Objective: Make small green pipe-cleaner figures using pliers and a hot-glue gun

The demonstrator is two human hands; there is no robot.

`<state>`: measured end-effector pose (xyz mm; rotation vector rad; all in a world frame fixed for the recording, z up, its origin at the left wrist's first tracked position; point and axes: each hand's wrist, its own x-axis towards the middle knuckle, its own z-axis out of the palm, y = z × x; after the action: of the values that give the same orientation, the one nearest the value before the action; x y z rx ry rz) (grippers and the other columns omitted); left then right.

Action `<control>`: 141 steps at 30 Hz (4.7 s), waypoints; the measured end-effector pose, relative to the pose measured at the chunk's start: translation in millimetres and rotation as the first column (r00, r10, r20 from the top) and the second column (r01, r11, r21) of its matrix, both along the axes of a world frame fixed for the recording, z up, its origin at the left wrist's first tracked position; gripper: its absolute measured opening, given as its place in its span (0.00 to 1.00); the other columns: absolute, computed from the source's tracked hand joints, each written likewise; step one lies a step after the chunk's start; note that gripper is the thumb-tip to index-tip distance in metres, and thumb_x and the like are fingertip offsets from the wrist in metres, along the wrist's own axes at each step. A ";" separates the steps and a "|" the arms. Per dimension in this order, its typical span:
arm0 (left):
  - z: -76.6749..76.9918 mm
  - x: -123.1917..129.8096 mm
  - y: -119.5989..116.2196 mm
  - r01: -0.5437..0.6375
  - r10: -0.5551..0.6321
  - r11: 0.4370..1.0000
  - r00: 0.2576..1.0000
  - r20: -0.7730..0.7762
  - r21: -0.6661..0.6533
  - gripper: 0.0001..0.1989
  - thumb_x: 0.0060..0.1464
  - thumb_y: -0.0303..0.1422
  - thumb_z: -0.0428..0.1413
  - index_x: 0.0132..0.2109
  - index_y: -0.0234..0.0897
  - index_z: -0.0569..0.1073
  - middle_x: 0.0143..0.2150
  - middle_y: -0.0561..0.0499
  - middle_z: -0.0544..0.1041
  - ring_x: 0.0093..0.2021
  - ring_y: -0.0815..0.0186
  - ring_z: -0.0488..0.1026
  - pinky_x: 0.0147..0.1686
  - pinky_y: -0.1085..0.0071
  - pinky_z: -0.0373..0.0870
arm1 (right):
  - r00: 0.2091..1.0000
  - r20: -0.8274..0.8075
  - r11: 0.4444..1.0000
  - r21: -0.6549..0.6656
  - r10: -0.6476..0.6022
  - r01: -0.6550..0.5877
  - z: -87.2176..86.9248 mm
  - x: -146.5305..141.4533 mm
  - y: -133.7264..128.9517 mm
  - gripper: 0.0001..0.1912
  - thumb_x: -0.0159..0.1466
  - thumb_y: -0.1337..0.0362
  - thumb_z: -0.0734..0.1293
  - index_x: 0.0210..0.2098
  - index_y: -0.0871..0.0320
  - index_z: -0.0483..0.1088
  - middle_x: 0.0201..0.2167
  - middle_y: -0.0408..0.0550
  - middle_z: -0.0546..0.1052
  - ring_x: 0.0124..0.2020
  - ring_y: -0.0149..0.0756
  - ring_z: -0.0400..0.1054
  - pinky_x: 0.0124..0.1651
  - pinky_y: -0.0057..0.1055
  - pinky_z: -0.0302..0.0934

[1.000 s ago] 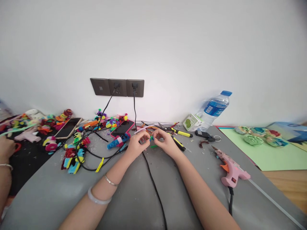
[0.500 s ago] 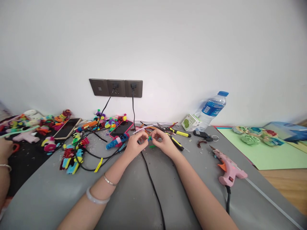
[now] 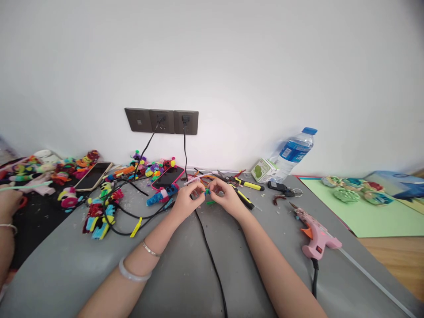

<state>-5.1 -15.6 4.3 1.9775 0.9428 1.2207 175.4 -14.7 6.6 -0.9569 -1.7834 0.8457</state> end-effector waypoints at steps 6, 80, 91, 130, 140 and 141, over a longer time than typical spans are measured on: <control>0.6 0.4 0.3 -0.006 0.006 1.000 1.000 -0.002 -0.009 0.04 0.51 0.27 0.53 0.35 0.37 0.71 0.29 0.53 0.72 0.27 0.70 0.69 0.29 0.75 0.68 | 1.000 0.005 1.000 -0.009 0.000 0.000 1.5 -0.3 -0.7 0.02 0.58 0.69 0.62 0.31 0.56 0.64 0.31 0.43 0.69 0.31 0.32 0.61 0.36 0.30 0.57; -6.9 2.3 9.0 0.097 0.006 0.967 0.917 0.398 -0.237 0.15 0.53 0.43 0.61 0.37 0.36 0.71 0.35 0.50 0.74 0.33 0.67 0.72 0.31 0.73 0.70 | 0.926 -0.377 0.997 -0.078 -0.004 -0.027 -2.6 -0.6 3.8 0.13 0.60 0.52 0.71 0.34 0.55 0.69 0.30 0.43 0.71 0.29 0.31 0.67 0.34 0.31 0.65; -1.9 3.4 4.9 0.147 0.015 0.935 0.894 0.449 -0.323 0.19 0.51 0.48 0.62 0.36 0.36 0.71 0.30 0.52 0.74 0.29 0.69 0.71 0.31 0.72 0.69 | 0.919 -0.394 0.993 -0.104 0.016 -0.062 0.5 0.0 2.4 0.13 0.61 0.52 0.71 0.35 0.55 0.71 0.29 0.43 0.72 0.28 0.31 0.67 0.33 0.31 0.66; 0.5 3.1 2.6 0.123 0.021 0.943 0.906 0.424 -0.310 0.19 0.48 0.45 0.64 0.40 0.37 0.70 0.38 0.50 0.74 0.38 0.65 0.73 0.38 0.71 0.71 | 0.947 -0.313 0.996 -0.062 -0.076 0.059 -0.1 1.4 1.8 0.15 0.57 0.51 0.73 0.35 0.55 0.74 0.31 0.47 0.76 0.30 0.35 0.70 0.35 0.33 0.68; 0.7 2.7 2.8 0.098 0.030 0.956 0.904 0.427 -0.276 0.16 0.50 0.43 0.63 0.37 0.36 0.72 0.36 0.50 0.74 0.36 0.67 0.72 0.38 0.71 0.71 | 0.928 -0.372 0.998 -0.067 -0.031 0.007 -2.3 0.6 2.2 0.11 0.57 0.55 0.74 0.33 0.55 0.75 0.32 0.46 0.77 0.32 0.35 0.72 0.35 0.32 0.69; 1.0 2.6 2.9 0.098 0.030 0.957 0.903 0.429 -0.274 0.16 0.50 0.43 0.64 0.37 0.36 0.72 0.36 0.50 0.74 0.36 0.67 0.72 0.38 0.71 0.71 | 0.927 -0.374 0.998 -0.068 -0.029 0.004 -2.2 0.7 2.0 0.11 0.57 0.55 0.74 0.33 0.55 0.75 0.32 0.46 0.77 0.32 0.35 0.72 0.35 0.32 0.68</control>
<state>-2.5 -12.7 5.2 1.4090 0.7998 1.3399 176.0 -12.6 4.4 -0.7877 -1.4235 1.0077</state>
